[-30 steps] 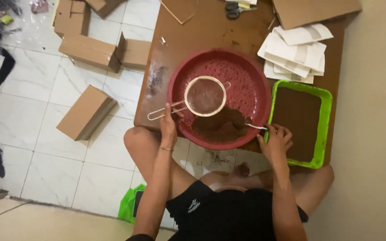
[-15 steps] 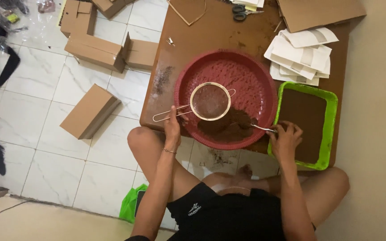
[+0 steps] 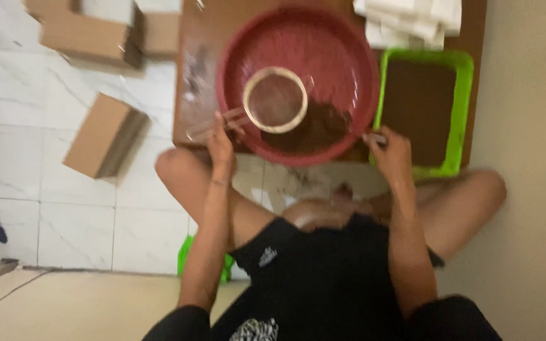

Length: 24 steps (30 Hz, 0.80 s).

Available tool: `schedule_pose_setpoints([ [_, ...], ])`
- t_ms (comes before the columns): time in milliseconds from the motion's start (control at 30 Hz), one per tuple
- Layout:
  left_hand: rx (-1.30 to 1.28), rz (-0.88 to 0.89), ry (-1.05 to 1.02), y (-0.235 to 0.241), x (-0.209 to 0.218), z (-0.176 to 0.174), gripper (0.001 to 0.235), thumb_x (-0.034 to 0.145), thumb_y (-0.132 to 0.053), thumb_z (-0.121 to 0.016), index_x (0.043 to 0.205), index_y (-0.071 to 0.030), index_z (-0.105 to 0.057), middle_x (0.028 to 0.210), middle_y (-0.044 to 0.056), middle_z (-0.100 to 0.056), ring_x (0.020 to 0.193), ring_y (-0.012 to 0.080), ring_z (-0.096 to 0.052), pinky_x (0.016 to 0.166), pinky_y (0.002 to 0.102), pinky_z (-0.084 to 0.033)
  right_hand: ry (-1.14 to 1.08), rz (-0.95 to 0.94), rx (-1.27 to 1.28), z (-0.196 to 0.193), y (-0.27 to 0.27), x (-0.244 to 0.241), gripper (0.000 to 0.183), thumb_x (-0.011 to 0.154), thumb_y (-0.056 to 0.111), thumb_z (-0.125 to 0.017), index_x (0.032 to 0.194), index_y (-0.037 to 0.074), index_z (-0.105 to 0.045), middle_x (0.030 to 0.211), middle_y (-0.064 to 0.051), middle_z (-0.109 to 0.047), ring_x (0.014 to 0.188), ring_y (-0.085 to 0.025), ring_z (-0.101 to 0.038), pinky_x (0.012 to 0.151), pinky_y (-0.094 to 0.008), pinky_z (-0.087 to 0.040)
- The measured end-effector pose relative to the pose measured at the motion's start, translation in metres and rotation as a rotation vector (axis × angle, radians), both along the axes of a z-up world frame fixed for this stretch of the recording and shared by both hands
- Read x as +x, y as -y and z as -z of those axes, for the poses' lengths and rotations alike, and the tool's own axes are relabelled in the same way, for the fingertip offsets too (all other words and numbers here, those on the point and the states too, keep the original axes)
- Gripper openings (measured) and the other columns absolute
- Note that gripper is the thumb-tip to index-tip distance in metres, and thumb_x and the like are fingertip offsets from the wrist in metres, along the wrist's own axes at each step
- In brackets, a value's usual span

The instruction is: The person sits on the floor and uses a spoon to scoop brown powder from a red tray into a metal sieve. They shake the sieve over a green rectangular container to sift the powder, repeating the process multiple times.

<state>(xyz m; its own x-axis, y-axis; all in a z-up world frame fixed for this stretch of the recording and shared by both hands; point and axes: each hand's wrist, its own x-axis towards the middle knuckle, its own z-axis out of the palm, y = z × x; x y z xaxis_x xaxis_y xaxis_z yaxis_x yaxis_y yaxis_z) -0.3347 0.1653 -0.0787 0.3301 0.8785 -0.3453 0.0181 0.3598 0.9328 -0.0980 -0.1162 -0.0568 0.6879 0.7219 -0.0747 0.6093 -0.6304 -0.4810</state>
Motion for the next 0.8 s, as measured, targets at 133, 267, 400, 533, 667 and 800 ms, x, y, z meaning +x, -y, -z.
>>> schedule_pose_setpoints([
  [133, 0.074, 0.023, -0.008, -0.031, 0.009, 0.018, 0.058, 0.105, -0.049, -0.045, 0.064, -0.014, -0.065, 0.056, 0.007, -0.065, 0.047, 0.0151, -0.059, 0.049, 0.026, -0.047, -0.107, 0.131, 0.301, 0.003, -0.01, -0.007, 0.01, 0.103, 0.016, -0.076, 0.106, 0.006, -0.077, 0.1, -0.02, -0.075, 0.102, -0.042, -0.07, 0.086, -0.049, -0.053],
  [267, 0.522, 0.175, -0.196, -0.057, 0.013, 0.02, 0.053, 0.107, -0.044, -0.053, 0.102, 0.003, -0.075, 0.103, 0.029, -0.071, 0.112, 0.0442, -0.065, 0.101, 0.053, -0.045, -0.075, 0.149, 0.403, 0.009, -0.01, -0.005, 0.008, 0.105, 0.012, -0.076, 0.111, 0.006, -0.077, 0.1, -0.02, -0.074, 0.092, -0.028, -0.07, 0.079, -0.043, -0.052],
  [400, 0.292, 0.177, 0.105, -0.088, 0.013, 0.069, 0.049, 0.105, -0.043, -0.048, 0.096, -0.005, -0.078, 0.052, 0.01, -0.061, 0.047, 0.0151, -0.058, 0.05, 0.024, -0.044, -0.058, 0.107, 0.43, -0.005, -0.015, 0.001, 0.008, 0.107, 0.011, -0.074, 0.113, 0.006, -0.076, 0.105, -0.019, -0.075, 0.102, -0.036, -0.071, 0.087, -0.045, -0.053],
  [533, 0.162, 0.055, 0.141, -0.078, 0.011, 0.06, 0.053, 0.102, -0.048, -0.05, 0.075, -0.007, -0.071, 0.049, 0.012, -0.061, 0.04, 0.0174, -0.055, 0.04, 0.026, -0.042, -0.026, -0.002, 0.389, -0.019, -0.015, -0.004, 0.014, 0.11, 0.005, -0.07, 0.121, 0.001, -0.076, 0.104, -0.027, -0.074, 0.101, -0.047, -0.07, 0.087, -0.052, -0.053],
  [667, 0.086, 0.015, 0.138, -0.075, 0.008, 0.039, 0.055, 0.1, -0.053, -0.051, 0.065, -0.013, -0.062, 0.049, 0.011, -0.06, 0.039, 0.0169, -0.053, 0.038, 0.024, -0.039, -0.066, 0.01, 0.423, -0.028, -0.021, 0.0, 0.017, 0.115, 0.002, -0.062, 0.126, -0.002, -0.075, 0.108, -0.027, -0.073, 0.105, -0.044, -0.07, 0.091, -0.053, -0.053],
  [800, -0.115, 0.047, 0.088, -0.076, -0.003, 0.029, 0.043, 0.094, -0.053, -0.052, 0.081, -0.014, -0.064, 0.062, 0.0, -0.061, 0.058, 0.0095, -0.057, 0.053, 0.022, -0.039, -0.083, 0.105, 0.348, -0.012, -0.02, 0.012, 0.025, 0.105, 0.001, -0.065, 0.128, -0.002, -0.074, 0.098, -0.013, -0.074, 0.068, -0.016, -0.053, 0.059, -0.026, -0.039],
])
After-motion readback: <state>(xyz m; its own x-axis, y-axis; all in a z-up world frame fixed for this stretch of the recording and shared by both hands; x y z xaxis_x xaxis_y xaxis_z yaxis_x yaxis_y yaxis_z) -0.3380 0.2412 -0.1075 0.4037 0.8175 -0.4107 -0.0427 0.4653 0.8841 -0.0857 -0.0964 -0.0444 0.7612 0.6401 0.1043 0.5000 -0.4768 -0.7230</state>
